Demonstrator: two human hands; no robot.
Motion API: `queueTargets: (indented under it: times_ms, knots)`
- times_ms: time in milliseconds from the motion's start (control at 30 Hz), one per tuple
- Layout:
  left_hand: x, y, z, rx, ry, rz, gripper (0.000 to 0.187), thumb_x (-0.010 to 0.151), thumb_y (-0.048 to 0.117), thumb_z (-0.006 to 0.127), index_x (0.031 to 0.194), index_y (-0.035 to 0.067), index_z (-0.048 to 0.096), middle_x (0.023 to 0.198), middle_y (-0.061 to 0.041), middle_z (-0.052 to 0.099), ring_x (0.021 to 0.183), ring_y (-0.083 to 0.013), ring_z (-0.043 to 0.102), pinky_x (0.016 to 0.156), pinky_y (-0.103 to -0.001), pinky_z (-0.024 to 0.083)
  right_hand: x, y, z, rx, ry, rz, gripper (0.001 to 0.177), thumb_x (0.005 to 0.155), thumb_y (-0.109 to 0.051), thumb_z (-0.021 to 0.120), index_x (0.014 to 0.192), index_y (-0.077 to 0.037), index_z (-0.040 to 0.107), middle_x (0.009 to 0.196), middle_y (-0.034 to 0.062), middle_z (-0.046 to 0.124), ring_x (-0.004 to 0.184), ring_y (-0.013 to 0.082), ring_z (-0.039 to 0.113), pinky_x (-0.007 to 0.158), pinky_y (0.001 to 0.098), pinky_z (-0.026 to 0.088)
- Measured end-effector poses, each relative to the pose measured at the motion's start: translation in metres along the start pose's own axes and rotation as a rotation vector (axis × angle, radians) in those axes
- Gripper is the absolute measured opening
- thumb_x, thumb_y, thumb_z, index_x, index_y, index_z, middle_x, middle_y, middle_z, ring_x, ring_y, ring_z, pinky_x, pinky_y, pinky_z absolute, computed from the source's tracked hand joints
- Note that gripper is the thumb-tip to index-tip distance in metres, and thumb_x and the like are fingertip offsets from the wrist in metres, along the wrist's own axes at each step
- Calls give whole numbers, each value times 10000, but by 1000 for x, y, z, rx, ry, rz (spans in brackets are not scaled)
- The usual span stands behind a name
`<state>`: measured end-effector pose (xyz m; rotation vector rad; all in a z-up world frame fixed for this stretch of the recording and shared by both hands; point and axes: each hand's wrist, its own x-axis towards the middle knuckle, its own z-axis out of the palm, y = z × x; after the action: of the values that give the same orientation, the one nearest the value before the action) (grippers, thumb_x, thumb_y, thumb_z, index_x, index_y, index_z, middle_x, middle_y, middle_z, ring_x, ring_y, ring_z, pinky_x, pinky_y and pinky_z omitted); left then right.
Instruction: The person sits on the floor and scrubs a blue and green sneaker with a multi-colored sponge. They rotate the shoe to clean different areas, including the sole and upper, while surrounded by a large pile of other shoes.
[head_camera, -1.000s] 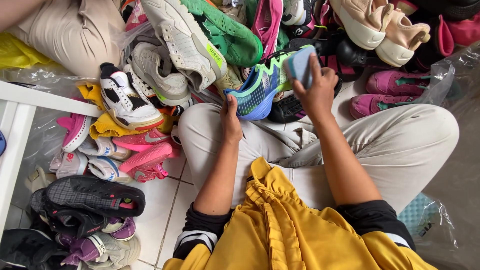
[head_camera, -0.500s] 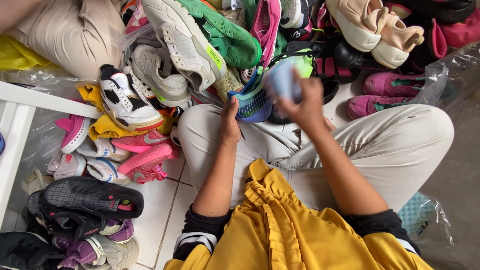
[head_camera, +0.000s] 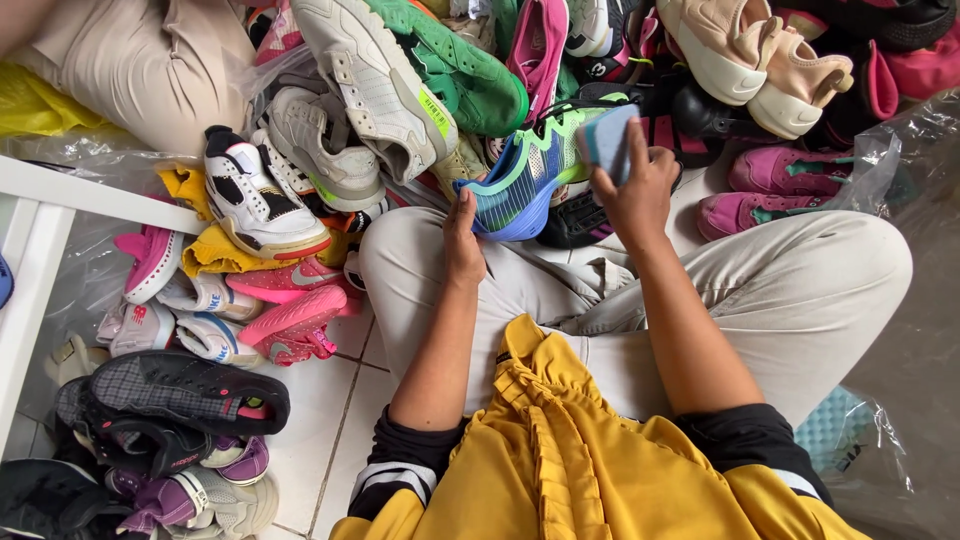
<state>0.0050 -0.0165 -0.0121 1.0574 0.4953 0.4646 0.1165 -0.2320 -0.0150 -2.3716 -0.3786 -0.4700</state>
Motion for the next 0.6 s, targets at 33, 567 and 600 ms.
queueTargets:
  times_ms: [33, 567, 600]
  knots:
    - [0, 2, 2, 2, -1, -1, 466, 1069, 396, 587, 1412, 82, 601, 1368, -185, 623, 1293, -293, 564, 1110, -523, 448, 2, 10, 7, 0, 0, 2, 785, 847, -274, 870, 1530, -114, 516, 1082, 296, 542, 955, 481, 546, 743, 564, 530]
    - [-3, 17, -1, -111, 126, -322, 725, 905, 701, 627, 1296, 92, 569, 1181, -191, 644, 968, -420, 692, 768, -629, 614, -32, -48, -8, 425, -137, -204, 819, 829, -443, 835, 1537, -188, 514, 1153, 240, 552, 1048, 433, 560, 937, 484, 472]
    - [-4, 18, 0, -117, 114, -327, 644, 875, 674, 696, 1181, 110, 652, 1067, -145, 677, 893, -335, 706, 730, -557, 653, -42, -65, -11, 407, -255, -259, 861, 758, -579, 835, 1511, -267, 559, 1183, 197, 558, 1077, 374, 559, 952, 441, 481]
